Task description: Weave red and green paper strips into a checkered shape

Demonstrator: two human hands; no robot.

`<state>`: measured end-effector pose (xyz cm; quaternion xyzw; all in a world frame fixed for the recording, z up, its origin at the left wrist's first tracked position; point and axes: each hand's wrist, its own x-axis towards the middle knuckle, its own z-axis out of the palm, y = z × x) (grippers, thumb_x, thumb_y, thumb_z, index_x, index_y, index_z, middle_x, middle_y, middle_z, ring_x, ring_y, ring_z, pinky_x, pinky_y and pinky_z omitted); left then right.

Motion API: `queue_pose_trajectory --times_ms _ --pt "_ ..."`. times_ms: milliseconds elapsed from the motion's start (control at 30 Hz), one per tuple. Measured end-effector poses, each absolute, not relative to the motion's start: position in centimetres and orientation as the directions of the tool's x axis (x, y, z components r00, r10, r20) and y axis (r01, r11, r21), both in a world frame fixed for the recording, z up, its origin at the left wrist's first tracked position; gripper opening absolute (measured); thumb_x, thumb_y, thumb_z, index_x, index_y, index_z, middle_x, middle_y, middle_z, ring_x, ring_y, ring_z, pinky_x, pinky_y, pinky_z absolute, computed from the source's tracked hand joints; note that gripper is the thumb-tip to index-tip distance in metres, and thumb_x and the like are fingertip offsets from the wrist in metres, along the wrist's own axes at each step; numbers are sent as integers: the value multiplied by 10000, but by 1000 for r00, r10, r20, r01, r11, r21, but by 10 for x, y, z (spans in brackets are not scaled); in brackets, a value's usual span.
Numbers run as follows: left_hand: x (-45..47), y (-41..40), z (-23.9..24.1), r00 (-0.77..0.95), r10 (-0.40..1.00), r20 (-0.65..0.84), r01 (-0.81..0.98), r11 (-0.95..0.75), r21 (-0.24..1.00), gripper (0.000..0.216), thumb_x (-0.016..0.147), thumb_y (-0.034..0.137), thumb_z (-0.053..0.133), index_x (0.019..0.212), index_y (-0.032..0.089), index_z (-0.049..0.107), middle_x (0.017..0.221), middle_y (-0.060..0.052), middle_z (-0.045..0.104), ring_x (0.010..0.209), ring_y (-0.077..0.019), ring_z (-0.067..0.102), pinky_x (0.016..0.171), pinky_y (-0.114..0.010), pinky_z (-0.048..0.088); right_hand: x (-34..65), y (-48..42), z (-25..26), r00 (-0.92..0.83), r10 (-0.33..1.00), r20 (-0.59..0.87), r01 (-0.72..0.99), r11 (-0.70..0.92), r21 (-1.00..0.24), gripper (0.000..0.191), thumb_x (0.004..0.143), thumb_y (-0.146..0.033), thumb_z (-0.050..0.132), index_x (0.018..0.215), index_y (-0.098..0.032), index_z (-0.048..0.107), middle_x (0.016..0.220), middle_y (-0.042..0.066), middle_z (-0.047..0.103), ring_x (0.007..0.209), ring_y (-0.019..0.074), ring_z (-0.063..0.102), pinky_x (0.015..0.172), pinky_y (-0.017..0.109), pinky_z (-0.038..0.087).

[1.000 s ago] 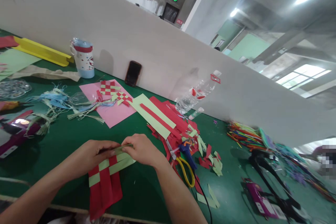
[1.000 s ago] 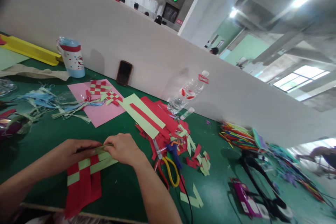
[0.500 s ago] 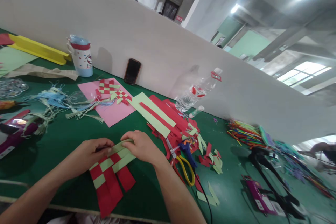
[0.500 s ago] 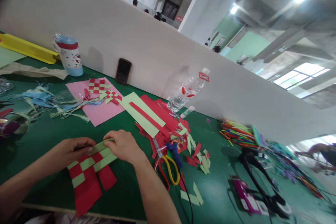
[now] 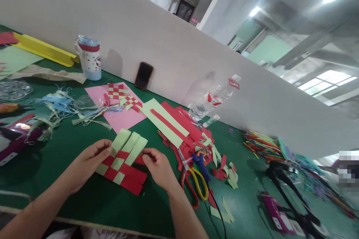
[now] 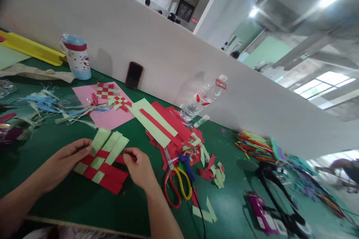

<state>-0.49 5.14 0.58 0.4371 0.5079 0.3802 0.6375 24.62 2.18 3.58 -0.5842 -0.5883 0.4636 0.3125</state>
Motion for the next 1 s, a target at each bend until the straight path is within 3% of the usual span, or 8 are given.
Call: queue_pose_trajectory --times_ms 167,333,400,500,600,733,867,1000 --pt "5 46 8 145 923 -356 -124 374 919 540 741 699 758 1002 254 597 818 33 696 744 -196 683 700 -317 594 237 14 41 -121 973 -196 543 -100 -834 235 963 -269 586 987 -182 803 896 43 794 828 212 716 730 282 500" --pt "5 42 9 106 920 -376 -101 386 917 572 746 708 741 1060 258 581 813 24 709 715 -202 699 638 -304 591 237 14 45 -135 967 -218 631 -86 -771 232 974 -238 589 1035 -189 807 932 31 809 842 201 726 730 264 486" --pt "0 42 7 91 929 -358 9 359 933 603 784 693 700 1177 251 581 899 -22 750 794 -246 738 669 -342 610 237 14 46 -145 963 -228 662 -76 -745 225 974 -222 598 1076 -203 798 978 24 815 876 200 735 765 265 497" --pt "-11 42 0 25 993 -115 399 96 912 637 883 627 571 1376 227 531 1236 -126 736 1102 -325 729 873 -441 616 236 13 47 -158 959 -235 713 -53 -699 225 980 -222 611 1128 -227 781 1048 27 814 948 221 740 835 298 510" --pt "-23 34 -12 184 952 245 723 -300 623 511 957 520 516 1383 245 580 1434 -128 636 1319 -357 605 1048 -511 540 236 11 49 -159 962 -223 778 -17 -628 198 987 -246 635 1118 -207 778 1093 76 788 1054 275 707 939 378 501" --pt "-31 14 -22 561 766 313 680 -643 353 556 900 350 685 1443 341 567 1502 -20 610 1419 -301 512 1083 -412 540 239 3 49 -209 968 -141 885 126 -448 322 977 -385 700 1222 -179 737 1213 120 719 1193 326 607 1031 451 490" --pt "-30 4 -21 656 705 270 624 -708 331 635 894 195 657 1498 332 518 1610 15 510 1507 -257 413 1124 -368 521 238 -6 42 -298 948 -115 871 220 -439 708 867 -607 776 1410 -185 609 1390 134 642 1283 358 532 1086 507 474" --pt "-26 13 -20 676 678 288 592 -733 336 541 926 176 610 1453 293 569 1557 0 574 1468 -237 476 1136 -351 512 233 -14 36 -302 939 -165 891 216 -400 788 852 -634 772 1461 -189 543 1410 146 627 1269 382 527 1069 596 463"
